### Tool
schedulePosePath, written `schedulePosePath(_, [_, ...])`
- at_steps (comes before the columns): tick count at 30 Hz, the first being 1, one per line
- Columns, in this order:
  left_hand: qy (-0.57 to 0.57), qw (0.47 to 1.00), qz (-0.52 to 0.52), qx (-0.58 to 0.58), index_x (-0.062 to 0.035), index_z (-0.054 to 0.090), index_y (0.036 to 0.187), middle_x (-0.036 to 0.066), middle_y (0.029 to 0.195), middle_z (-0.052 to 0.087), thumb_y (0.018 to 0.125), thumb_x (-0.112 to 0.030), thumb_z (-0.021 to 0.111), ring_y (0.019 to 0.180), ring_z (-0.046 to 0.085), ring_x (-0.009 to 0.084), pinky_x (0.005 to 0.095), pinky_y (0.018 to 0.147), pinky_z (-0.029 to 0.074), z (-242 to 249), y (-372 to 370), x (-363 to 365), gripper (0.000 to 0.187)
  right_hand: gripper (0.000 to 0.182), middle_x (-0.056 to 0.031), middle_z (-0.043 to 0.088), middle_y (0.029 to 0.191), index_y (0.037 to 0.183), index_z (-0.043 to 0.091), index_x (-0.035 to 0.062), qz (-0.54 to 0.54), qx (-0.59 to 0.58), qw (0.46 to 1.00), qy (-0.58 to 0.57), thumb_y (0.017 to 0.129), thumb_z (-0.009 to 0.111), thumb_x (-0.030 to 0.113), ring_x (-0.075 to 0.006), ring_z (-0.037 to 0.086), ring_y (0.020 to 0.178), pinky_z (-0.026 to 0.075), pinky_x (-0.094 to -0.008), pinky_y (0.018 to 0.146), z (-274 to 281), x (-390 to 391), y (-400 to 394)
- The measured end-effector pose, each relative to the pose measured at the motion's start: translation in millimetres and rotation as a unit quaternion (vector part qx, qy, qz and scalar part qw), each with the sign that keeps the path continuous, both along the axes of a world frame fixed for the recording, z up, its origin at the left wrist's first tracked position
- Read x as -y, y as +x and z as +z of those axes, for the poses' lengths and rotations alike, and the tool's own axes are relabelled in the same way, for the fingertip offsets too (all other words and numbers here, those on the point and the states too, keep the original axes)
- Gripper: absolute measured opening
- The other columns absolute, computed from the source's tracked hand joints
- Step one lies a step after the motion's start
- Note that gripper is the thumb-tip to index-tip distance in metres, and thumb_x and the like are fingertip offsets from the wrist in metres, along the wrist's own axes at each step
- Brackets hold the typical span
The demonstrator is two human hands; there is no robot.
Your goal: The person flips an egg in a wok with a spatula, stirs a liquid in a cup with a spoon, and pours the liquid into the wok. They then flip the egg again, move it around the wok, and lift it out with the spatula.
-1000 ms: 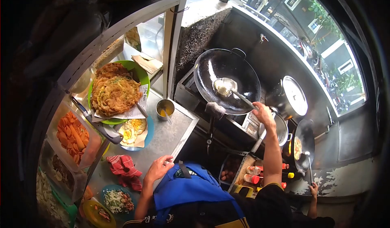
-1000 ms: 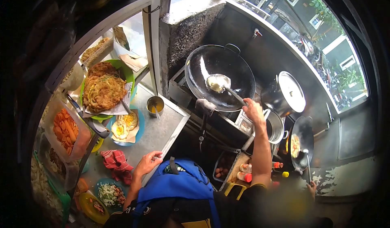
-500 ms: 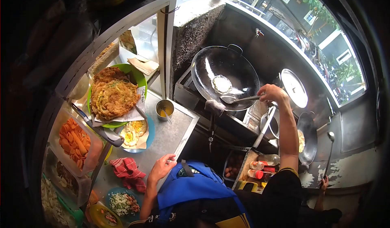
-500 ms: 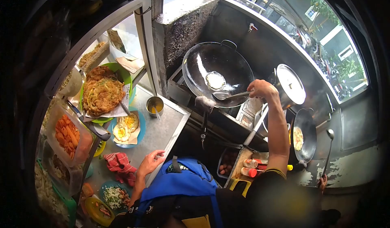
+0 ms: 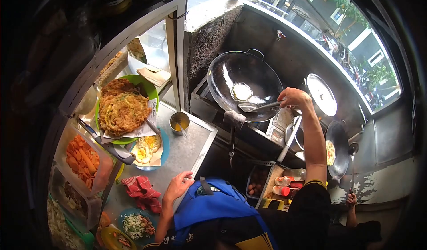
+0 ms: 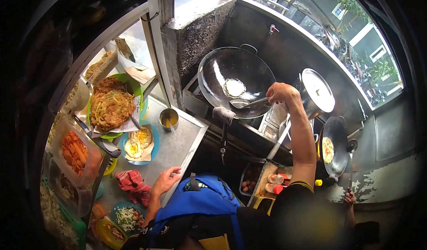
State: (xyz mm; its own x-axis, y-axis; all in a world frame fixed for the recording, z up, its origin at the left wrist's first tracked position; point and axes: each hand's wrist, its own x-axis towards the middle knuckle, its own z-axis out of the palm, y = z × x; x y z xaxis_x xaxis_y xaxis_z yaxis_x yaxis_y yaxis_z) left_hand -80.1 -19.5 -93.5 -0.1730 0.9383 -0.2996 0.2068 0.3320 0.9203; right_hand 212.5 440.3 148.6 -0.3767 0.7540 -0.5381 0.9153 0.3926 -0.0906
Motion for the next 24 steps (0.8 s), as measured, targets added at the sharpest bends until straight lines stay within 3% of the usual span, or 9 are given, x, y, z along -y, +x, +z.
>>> schedulePosePath(4, [0.003, 1.0, -0.007, 0.004, -0.003, 0.062, 0.125, 0.014, 0.103, 0.07, 0.09, -0.023, 0.069, 0.084, 0.068, 0.0199, 0.0333, 0.078, 0.055, 0.7, 1.7, -3.2, 0.04, 0.042, -0.009, 0.075, 0.091, 0.116, 0.072, 0.0118, -0.002, 0.005, 1.0, -0.005, 0.075, 0.077, 0.018, -0.0188, 0.072, 0.078, 0.058, -0.0338, 0.073, -11.3, -7.2, -3.7])
schedulePosePath(12, [0.002, 1.0, -0.008, -0.009, -0.0027, 0.062, 0.124, 0.014, 0.103, 0.07, 0.09, -0.023, 0.069, 0.083, 0.068, 0.02, 0.0333, 0.078, 0.055, 5.8, 2.1, -5.4, 0.04, 0.042, -0.0123, 0.074, 0.088, 0.116, 0.07, 0.008, -0.015, -0.092, 0.995, 0.022, 0.075, 0.073, 0.015, -0.0212, 0.072, 0.078, 0.057, -0.0345, 0.074, -59.5, -13.1, -16.4])
schedulePosePath(19, [-0.01, 1.0, -0.014, -0.001, -0.0039, 0.062, 0.124, 0.012, 0.104, 0.07, 0.091, -0.022, 0.068, 0.088, 0.068, 0.0194, 0.0332, 0.08, 0.055, 1.9, 1.1, -3.1, 0.038, 0.042, -0.0103, 0.074, 0.085, 0.114, 0.072, 0.0087, -0.001, -0.028, 1.0, -0.002, 0.072, 0.077, 0.015, -0.0191, 0.071, 0.075, 0.056, -0.0339, 0.072, -16.1, -4.9, 2.6])
schedulePosePath(24, [-0.007, 1.0, -0.017, -0.003, -0.0039, 0.062, 0.125, 0.012, 0.105, 0.07, 0.091, -0.022, 0.067, 0.087, 0.067, 0.0191, 0.0328, 0.08, 0.054, 3.5, 0.9, -5.6, 0.038, 0.044, -0.0112, 0.075, 0.09, 0.114, 0.073, 0.0104, -0.017, -0.019, 1.0, 0.011, 0.071, 0.078, 0.015, -0.0204, 0.072, 0.078, 0.057, -0.0345, 0.075, -20.9, -3.8, 2.5])
